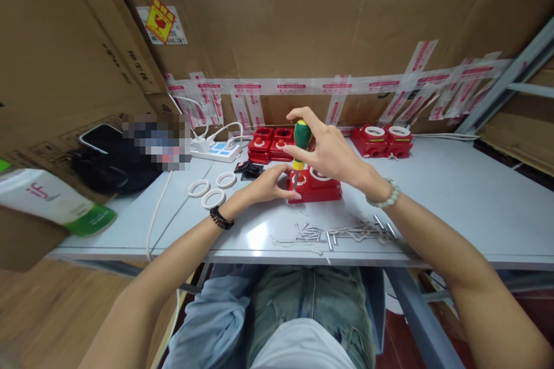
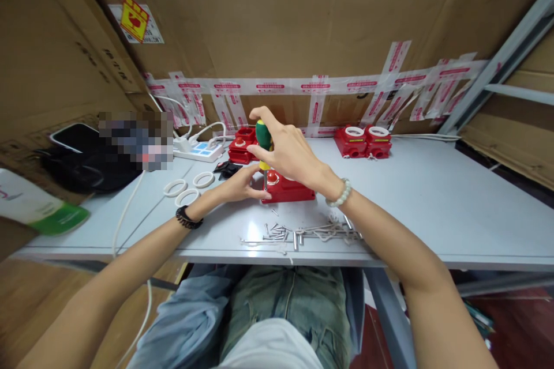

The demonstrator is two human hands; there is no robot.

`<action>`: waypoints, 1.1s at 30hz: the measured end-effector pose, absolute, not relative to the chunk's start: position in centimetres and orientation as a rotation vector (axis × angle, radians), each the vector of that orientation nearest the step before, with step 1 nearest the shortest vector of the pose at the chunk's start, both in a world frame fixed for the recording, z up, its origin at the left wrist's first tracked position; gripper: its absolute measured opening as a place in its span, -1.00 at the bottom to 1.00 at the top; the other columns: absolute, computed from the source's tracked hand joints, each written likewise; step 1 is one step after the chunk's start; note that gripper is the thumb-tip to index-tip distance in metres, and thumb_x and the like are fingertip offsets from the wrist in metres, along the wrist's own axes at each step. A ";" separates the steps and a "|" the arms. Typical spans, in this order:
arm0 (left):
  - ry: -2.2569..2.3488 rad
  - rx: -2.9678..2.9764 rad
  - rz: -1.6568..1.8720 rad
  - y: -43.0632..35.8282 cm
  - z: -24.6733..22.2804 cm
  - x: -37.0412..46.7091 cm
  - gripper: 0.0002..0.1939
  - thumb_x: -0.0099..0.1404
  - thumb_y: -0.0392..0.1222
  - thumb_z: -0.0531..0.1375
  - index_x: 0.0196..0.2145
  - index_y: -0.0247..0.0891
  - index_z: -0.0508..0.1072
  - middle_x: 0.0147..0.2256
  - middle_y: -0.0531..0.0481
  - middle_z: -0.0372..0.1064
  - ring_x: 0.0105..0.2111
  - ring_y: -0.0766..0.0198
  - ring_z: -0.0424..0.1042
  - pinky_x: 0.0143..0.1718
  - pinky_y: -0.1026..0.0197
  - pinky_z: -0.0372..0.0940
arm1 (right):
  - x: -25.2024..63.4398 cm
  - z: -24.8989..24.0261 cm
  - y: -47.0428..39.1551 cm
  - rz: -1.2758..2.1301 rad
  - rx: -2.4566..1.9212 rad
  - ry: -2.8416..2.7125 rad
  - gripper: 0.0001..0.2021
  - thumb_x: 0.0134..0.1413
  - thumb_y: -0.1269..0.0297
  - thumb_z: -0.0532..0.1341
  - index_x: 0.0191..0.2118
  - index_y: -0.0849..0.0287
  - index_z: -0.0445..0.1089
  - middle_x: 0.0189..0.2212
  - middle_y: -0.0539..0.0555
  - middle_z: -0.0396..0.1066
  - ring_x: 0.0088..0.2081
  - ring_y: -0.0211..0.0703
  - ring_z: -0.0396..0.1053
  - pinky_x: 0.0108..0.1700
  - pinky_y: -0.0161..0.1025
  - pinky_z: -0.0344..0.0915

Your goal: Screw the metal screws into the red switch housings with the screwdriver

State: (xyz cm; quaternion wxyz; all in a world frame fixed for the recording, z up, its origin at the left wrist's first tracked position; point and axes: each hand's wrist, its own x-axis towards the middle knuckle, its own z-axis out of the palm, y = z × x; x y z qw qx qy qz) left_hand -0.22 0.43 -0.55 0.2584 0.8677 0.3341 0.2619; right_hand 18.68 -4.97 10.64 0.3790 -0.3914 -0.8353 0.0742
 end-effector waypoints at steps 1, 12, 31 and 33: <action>0.895 2.354 0.710 0.4 -0.5 -0.2 -0.35 0.06 0.10 0.39 0.02 -0.27 0.37 -0.06 -0.15 0.44 -0.09 0.03 0.41 -0.02 -0.01 0.29 | 19.1 11.0 -4.9 0.264 -0.938 -2.182 -0.63 0.09 0.32 0.22 0.03 0.10 0.20 -0.42 -0.09 0.26 -0.46 -0.29 0.18 -0.29 -0.22 0.17; 0.912 2.392 0.718 0.2 -0.4 -0.1 -0.45 0.06 0.11 0.38 -0.12 -0.27 0.38 -0.19 -0.06 0.44 -0.22 0.10 0.41 -0.13 0.05 0.32 | 19.0 11.8 -6.1 0.337 -0.899 -2.141 -0.67 -0.04 0.25 0.39 -0.27 0.14 0.21 -0.44 -0.07 0.31 -0.42 -0.27 0.25 -0.34 -0.24 0.20; 0.905 2.430 0.673 0.7 -0.7 -0.2 -0.37 0.09 0.15 0.34 -0.02 -0.30 0.35 -0.09 -0.19 0.43 -0.15 0.02 0.42 -0.05 -0.02 0.31 | 18.5 11.3 -6.5 0.214 -1.025 -2.073 -0.74 0.07 0.23 0.30 -0.21 0.16 0.22 -0.48 -0.08 0.31 -0.51 -0.32 0.18 -0.39 -0.28 0.15; 0.902 2.436 0.666 0.4 -0.3 -0.2 -0.37 0.09 0.14 0.34 0.00 -0.29 0.34 -0.06 -0.20 0.43 -0.10 0.01 0.41 -0.02 -0.03 0.29 | 19.0 12.0 -7.1 0.225 -0.978 -2.026 -0.74 0.07 0.21 0.29 -0.20 0.15 0.23 -0.44 -0.06 0.33 -0.47 -0.29 0.25 -0.36 -0.25 0.21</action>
